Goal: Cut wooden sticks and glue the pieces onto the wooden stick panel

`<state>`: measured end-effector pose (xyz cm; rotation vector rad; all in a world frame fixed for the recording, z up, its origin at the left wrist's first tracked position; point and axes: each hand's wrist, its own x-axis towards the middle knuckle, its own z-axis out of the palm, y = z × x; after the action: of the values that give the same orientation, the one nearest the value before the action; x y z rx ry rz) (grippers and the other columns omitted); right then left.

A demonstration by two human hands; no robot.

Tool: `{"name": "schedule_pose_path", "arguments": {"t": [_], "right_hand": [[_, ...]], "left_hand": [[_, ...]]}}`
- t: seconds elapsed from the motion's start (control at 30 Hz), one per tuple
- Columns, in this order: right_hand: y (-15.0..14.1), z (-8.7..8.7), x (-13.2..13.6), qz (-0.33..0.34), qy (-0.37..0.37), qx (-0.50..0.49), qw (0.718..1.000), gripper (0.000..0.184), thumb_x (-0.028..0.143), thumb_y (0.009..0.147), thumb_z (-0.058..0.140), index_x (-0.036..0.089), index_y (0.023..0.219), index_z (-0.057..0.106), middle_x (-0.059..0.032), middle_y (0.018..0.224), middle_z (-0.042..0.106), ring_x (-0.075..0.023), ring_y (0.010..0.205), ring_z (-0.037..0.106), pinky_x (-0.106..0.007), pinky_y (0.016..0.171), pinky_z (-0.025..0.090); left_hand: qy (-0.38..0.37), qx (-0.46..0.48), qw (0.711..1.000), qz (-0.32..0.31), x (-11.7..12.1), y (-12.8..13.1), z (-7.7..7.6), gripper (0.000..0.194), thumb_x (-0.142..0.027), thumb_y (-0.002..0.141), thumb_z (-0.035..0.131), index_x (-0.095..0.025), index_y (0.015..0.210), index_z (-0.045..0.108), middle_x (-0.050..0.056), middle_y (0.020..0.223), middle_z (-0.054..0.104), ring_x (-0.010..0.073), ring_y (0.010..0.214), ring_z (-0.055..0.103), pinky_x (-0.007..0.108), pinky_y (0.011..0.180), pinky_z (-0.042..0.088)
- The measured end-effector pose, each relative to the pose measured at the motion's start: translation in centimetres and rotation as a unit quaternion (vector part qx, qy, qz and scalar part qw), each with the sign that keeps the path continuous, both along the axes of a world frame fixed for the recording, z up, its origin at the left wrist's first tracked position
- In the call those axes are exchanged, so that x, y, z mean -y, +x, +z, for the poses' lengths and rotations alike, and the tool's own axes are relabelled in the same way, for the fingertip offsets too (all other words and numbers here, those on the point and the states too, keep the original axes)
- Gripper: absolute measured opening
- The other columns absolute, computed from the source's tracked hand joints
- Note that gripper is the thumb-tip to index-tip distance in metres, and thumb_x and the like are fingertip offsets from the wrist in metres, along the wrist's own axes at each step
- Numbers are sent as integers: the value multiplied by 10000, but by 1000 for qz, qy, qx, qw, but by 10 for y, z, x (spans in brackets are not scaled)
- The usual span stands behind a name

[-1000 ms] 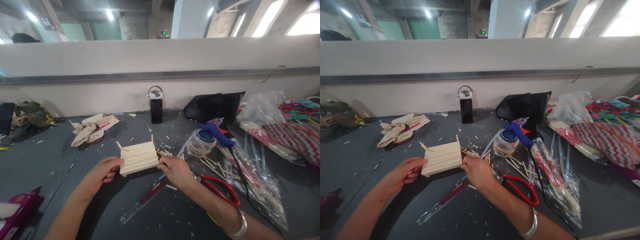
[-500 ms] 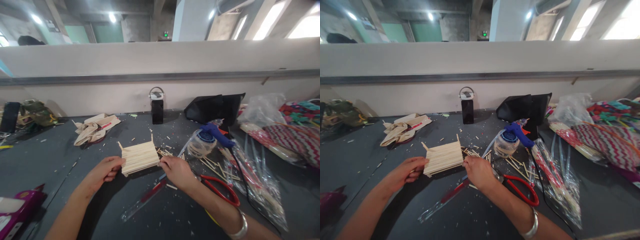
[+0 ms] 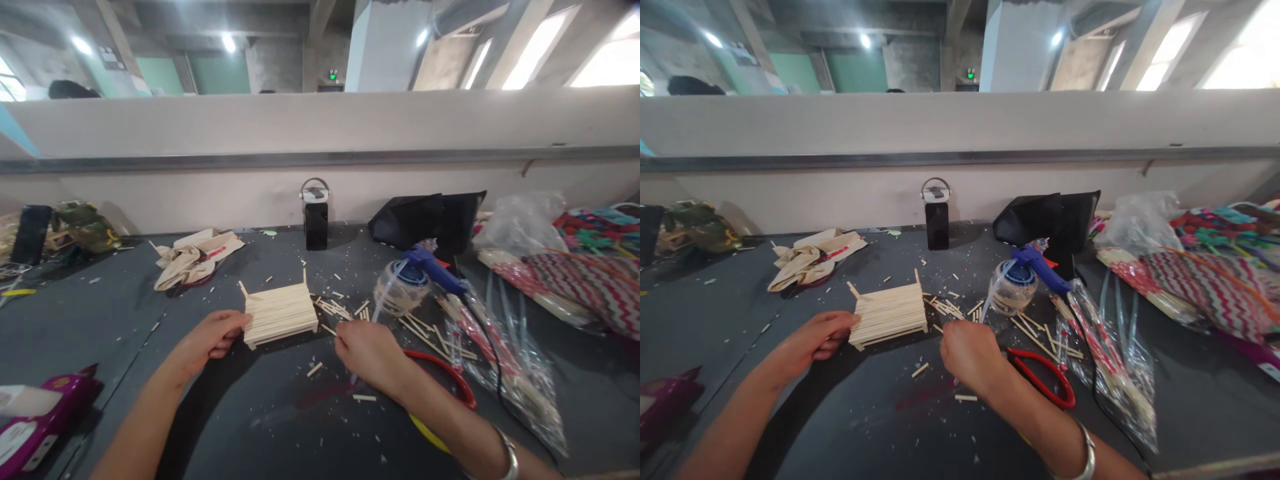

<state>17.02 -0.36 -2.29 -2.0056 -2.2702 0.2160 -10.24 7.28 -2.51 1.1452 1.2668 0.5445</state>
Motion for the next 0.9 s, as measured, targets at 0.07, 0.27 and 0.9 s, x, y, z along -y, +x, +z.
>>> {"name": "schedule_pose_path", "arguments": {"t": [0.07, 0.27, 0.9], "right_hand": [[3, 8, 3, 5, 3, -11, 1000, 234, 194, 843, 489, 187, 649, 619, -70, 664, 695, -190, 605, 641, -256, 522, 333], [10, 31, 19, 41, 46, -90, 994, 235, 256, 921, 436, 201, 732, 565, 4, 663, 632, -131, 610, 583, -246, 577, 350], [166, 2, -13, -237, 272, -211, 908, 429, 258, 723, 575, 145, 1137, 567, -114, 911, 696, -255, 825, 664, -408, 770, 519]], "left_hand": [[9, -10, 1000, 2, 0, -3, 2, 390, -496, 672, 716, -179, 634, 493, -110, 509, 271, 37, 392, 165, 190, 381, 62], [77, -13, 996, 46, -3, -16, 10, 381, -491, 696, 697, -197, 635, 462, -112, 502, 249, 46, 397, 177, 171, 363, 110], [142, 81, 986, -13, 7, -8, 9, 464, -463, 804, 628, -211, 578, 311, -91, 505, 235, 66, 435, 162, 196, 379, 155]]}}
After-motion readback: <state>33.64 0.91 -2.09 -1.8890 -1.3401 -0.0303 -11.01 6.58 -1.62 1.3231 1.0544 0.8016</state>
